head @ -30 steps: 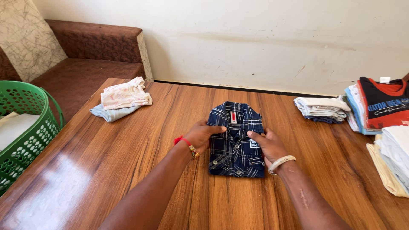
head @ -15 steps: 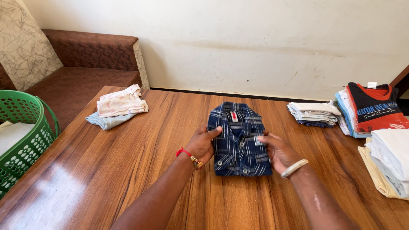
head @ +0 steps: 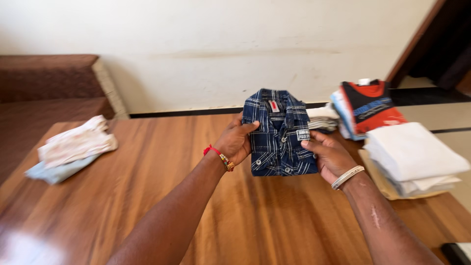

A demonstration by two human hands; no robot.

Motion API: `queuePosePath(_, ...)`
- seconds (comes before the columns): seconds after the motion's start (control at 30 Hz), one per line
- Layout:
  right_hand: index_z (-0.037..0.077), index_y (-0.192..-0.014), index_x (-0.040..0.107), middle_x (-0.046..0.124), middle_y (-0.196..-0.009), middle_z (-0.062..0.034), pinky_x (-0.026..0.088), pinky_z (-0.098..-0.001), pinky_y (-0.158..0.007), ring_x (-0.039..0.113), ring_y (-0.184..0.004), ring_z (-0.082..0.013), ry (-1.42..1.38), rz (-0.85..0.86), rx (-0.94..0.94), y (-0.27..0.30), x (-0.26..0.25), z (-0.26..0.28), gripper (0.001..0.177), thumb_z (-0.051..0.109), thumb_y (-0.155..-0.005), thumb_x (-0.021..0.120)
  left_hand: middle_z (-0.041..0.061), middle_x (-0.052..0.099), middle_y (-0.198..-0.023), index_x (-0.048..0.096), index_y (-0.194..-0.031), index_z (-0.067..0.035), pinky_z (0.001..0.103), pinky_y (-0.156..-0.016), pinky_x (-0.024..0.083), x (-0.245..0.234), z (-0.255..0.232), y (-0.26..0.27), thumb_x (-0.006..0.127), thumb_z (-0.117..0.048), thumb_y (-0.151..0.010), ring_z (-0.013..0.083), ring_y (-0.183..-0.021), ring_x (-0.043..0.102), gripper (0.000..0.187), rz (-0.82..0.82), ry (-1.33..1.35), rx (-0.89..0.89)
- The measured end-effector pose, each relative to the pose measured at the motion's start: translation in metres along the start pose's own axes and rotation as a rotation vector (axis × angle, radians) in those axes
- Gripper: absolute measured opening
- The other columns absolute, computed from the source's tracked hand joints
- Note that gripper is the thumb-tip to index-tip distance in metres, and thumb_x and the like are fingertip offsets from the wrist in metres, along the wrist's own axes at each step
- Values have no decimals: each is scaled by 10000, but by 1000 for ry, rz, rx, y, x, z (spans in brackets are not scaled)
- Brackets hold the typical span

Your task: The person folds several garments on a wooden table, including a red t-shirt, a blue plaid shirt, and a white patterned top. Each item is smoothed and folded by hand, then stacked on the right side of the table.

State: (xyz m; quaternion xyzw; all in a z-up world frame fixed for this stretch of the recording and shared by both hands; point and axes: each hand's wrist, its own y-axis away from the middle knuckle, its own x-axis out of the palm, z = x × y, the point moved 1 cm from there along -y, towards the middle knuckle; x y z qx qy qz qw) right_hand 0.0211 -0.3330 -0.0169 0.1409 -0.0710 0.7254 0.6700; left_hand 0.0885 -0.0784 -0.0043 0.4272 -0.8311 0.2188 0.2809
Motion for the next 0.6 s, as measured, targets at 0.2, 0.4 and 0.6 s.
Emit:
queuePosePath(0.2, 30, -1308, 631, 741, -1138, -92, 593, -413, -891, 724, -982, -198, 57, -162, -92, 2, -76, 60, 383, 56, -926, 631, 74, 681, -1176, 515, -1381, -103, 475, -888, 621, 62, 32, -87, 538, -10, -990, 211, -1026, 704, 403, 70, 27, 1)
queuePosePath(0.4, 24, -1300, 625, 744, -1126, -88, 602, -373, -908, 727, -985, -185, 164, -334, -121, -6, -161, 133, 375, 35, -926, 634, 102, 676, -1153, 494, -1354, -105, 520, -851, 625, 117, 76, -191, 533, -22, -996, 264, -1013, 699, 370, 99, 44, -28)
queuePosePath(0.6, 9, -1281, 636, 741, -1091, -101, 606, -368, -895, 728, -943, -184, 203, -444, -136, -31, -232, 169, 353, 42, -930, 637, 103, 674, -1137, 501, -1333, -115, 521, -839, 621, 150, 123, -287, 542, -2, -976, 257, -991, 693, 377, 49, 70, -38)
